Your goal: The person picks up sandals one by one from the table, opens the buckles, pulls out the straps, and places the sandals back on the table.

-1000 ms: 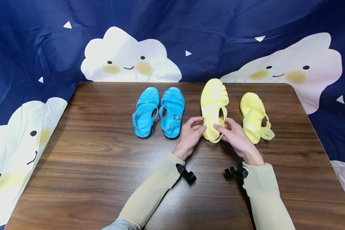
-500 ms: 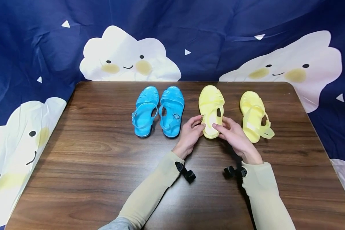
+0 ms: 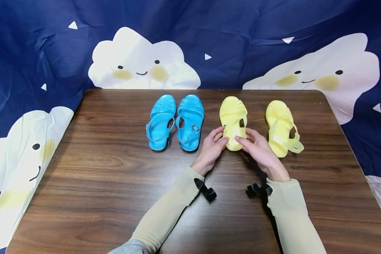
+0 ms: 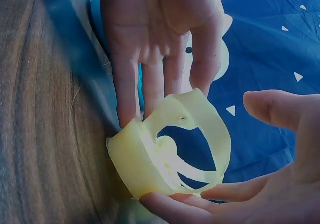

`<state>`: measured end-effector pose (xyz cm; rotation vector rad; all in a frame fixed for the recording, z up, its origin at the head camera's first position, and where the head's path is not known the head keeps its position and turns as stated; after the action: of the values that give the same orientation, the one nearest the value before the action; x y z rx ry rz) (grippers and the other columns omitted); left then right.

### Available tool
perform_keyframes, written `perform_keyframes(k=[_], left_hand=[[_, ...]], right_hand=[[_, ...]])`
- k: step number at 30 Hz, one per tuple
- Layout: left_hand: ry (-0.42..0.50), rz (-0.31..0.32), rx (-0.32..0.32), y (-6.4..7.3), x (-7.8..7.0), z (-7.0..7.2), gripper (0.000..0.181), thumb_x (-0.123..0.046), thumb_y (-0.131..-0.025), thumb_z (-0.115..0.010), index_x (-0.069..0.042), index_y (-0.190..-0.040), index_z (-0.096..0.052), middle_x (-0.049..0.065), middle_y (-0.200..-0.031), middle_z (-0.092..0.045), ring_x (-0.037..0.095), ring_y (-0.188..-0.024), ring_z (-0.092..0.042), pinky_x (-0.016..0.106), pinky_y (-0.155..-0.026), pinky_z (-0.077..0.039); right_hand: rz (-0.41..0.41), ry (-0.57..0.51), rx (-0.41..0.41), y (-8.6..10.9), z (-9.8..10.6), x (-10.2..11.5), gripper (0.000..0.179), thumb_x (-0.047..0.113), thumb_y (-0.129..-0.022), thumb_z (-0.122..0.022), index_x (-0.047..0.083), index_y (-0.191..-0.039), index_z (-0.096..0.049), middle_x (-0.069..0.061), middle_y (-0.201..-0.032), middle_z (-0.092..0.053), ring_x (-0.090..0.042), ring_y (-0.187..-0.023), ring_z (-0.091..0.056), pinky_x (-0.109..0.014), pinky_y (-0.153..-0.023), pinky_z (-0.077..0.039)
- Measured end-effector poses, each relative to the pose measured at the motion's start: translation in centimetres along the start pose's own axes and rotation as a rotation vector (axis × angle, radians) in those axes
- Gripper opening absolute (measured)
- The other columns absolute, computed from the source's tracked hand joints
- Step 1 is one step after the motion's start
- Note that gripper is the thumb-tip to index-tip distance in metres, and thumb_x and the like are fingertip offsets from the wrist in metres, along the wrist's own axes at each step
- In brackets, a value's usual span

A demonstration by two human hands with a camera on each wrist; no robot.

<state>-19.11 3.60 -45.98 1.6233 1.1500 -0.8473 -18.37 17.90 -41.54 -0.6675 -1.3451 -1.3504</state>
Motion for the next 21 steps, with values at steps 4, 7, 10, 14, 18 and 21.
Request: perform_keyframes(k=[4,7,10,14,18,21], left_hand=[[-0.01,-0.008,0.016,-0.04,0.05,-0.1,0.054,-0.004,-0.092,-0.057,-0.009,-0.143,-0.042,0.014,-0.146,-0.047,0.023,-0.129,-0.051,0.032,-0.102,-0.045],[-0.022,-0.014,0.019,-0.03,0.05,-0.14,0.054,-0.004,-0.092,-0.057,-0.008,-0.144,-0.041,0.015,-0.146,-0.046,0.024,-0.131,-0.05,0.033,-0.105,-0.043],[-0.036,-0.023,0.02,-0.01,0.02,-0.17,0.055,-0.005,-0.093,-0.058,-0.007,-0.144,-0.04,0.016,-0.147,-0.045,0.025,-0.131,-0.049,0.033,-0.107,-0.042],[-0.081,-0.036,0.009,0.02,0.02,-0.14,0.055,-0.008,-0.092,-0.059,-0.007,-0.144,-0.04,0.016,-0.147,-0.044,0.026,-0.132,-0.048,0.034,-0.108,-0.041],[-0.127,-0.045,-0.001,0.02,-0.01,-0.07,0.055,-0.01,-0.092,-0.059,-0.006,-0.144,-0.041,0.016,-0.147,-0.044,0.027,-0.133,-0.048,0.035,-0.108,-0.041],[-0.154,-0.05,-0.013,0.02,-0.06,0.0,0.054,-0.012,-0.092,-0.06,-0.007,-0.143,-0.042,0.016,-0.146,-0.046,0.026,-0.13,-0.05,0.034,-0.106,-0.043]], right_hand=[[0.001,0.008,-0.005,-0.06,0.0,-0.03,0.078,0.032,-0.098,-0.052,-0.005,-0.151,-0.009,-0.027,-0.149,-0.032,-0.032,-0.132,-0.038,-0.048,-0.112,-0.033],[0.0,0.027,-0.005,-0.13,-0.01,-0.08,0.078,0.032,-0.098,-0.052,-0.006,-0.151,-0.008,-0.027,-0.149,-0.032,-0.031,-0.133,-0.038,-0.044,-0.11,-0.035],[0.002,0.051,-0.005,-0.17,0.03,-0.15,0.079,0.033,-0.098,-0.052,-0.007,-0.151,-0.008,-0.027,-0.149,-0.034,-0.031,-0.133,-0.039,-0.037,-0.106,-0.038],[0.008,0.074,-0.003,-0.14,0.11,-0.21,0.078,0.033,-0.098,-0.052,-0.006,-0.151,-0.01,-0.026,-0.148,-0.036,-0.03,-0.131,-0.041,-0.027,-0.098,-0.04],[0.014,0.088,0.004,-0.04,0.1,-0.1,0.078,0.033,-0.098,-0.052,-0.006,-0.151,-0.01,-0.027,-0.148,-0.036,-0.031,-0.131,-0.041,-0.022,-0.096,-0.04],[0.013,0.086,0.014,0.06,0.06,0.08,0.079,0.034,-0.099,-0.051,-0.007,-0.151,-0.008,-0.027,-0.148,-0.034,-0.032,-0.133,-0.04,-0.031,-0.103,-0.04]])
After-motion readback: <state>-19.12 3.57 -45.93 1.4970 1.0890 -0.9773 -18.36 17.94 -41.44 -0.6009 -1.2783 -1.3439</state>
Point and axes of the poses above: each hand's wrist, its own y-axis away from the middle knuckle, its own z-axis out of the back of the hand, x = y × z, the point moved 4 cm from there along -y, towards the middle knuckle
